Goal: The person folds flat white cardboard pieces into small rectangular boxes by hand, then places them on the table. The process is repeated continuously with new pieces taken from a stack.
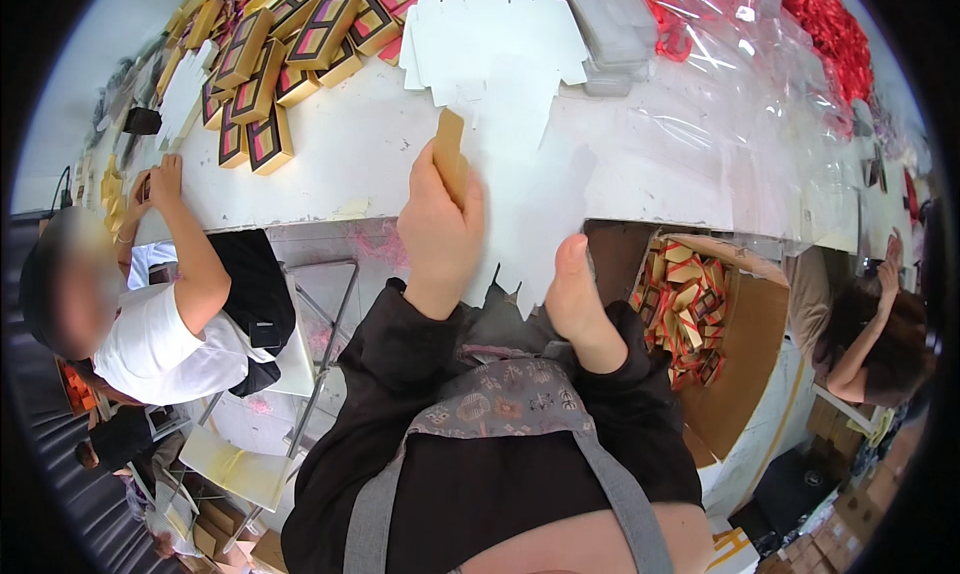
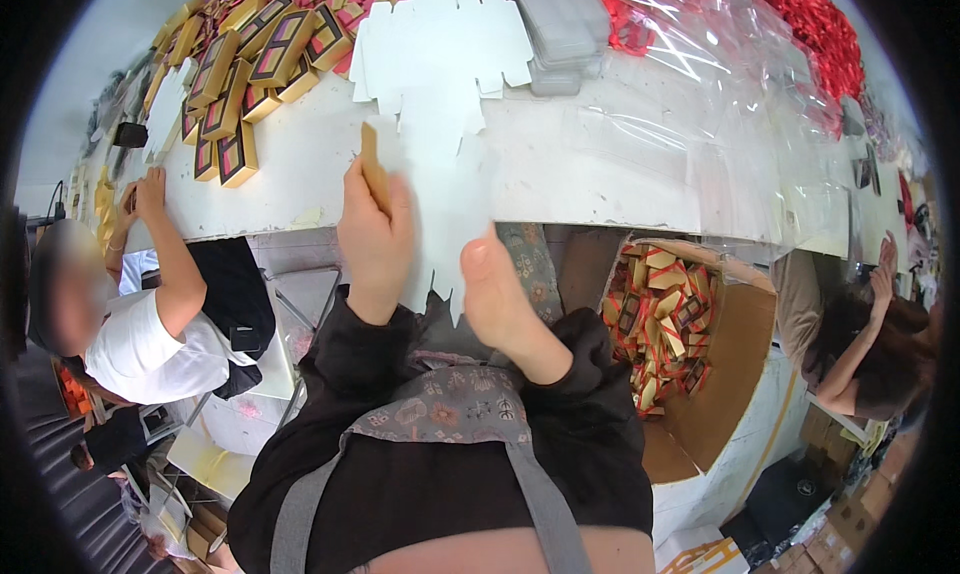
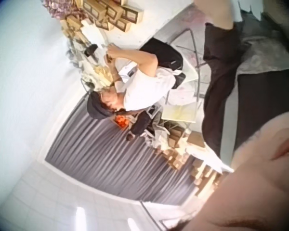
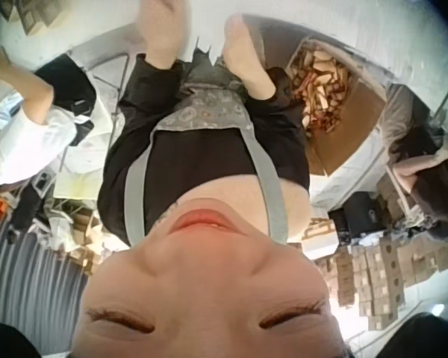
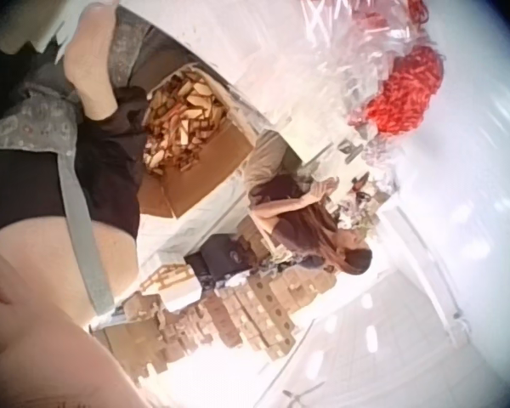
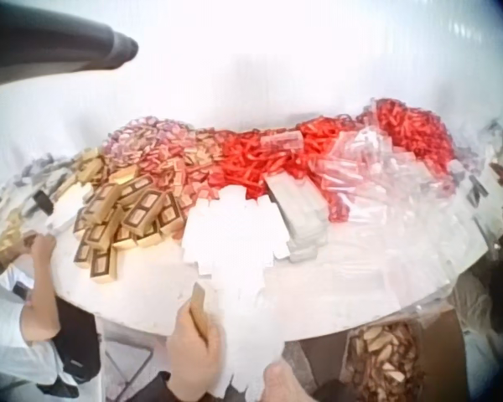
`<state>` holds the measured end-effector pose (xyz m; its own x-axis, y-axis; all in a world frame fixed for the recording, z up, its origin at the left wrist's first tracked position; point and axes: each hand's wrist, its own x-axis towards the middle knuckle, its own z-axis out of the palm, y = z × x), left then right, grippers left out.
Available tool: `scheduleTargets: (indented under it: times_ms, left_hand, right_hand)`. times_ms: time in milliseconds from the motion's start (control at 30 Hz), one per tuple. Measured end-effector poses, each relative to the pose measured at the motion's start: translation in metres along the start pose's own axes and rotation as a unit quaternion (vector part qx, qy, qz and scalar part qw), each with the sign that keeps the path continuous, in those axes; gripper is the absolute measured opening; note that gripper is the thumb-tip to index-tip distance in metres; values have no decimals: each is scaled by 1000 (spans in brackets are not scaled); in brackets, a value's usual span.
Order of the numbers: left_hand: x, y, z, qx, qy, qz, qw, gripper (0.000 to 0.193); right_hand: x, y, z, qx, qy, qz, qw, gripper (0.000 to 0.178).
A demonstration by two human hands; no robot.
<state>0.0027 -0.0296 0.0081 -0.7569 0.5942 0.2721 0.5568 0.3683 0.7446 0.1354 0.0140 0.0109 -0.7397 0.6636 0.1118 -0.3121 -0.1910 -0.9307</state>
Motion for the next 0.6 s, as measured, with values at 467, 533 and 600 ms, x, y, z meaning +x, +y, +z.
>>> scheduleTargets:
  times_ms: [467,533,600]
  left_hand:
    - [-23,12,-8,-146,-80,13,986,32]
    - [-21,11,-11,-125,-99,40,986,33]
    - [-23,6,-15,-167,-148,39,974,38]
  right_hand:
    - [10,18,-20,-179,205,-61,960,54]
    - [6,12,-13,-73,218,3,973,45]
    - [5,9,-18,-57,199,60,976,30]
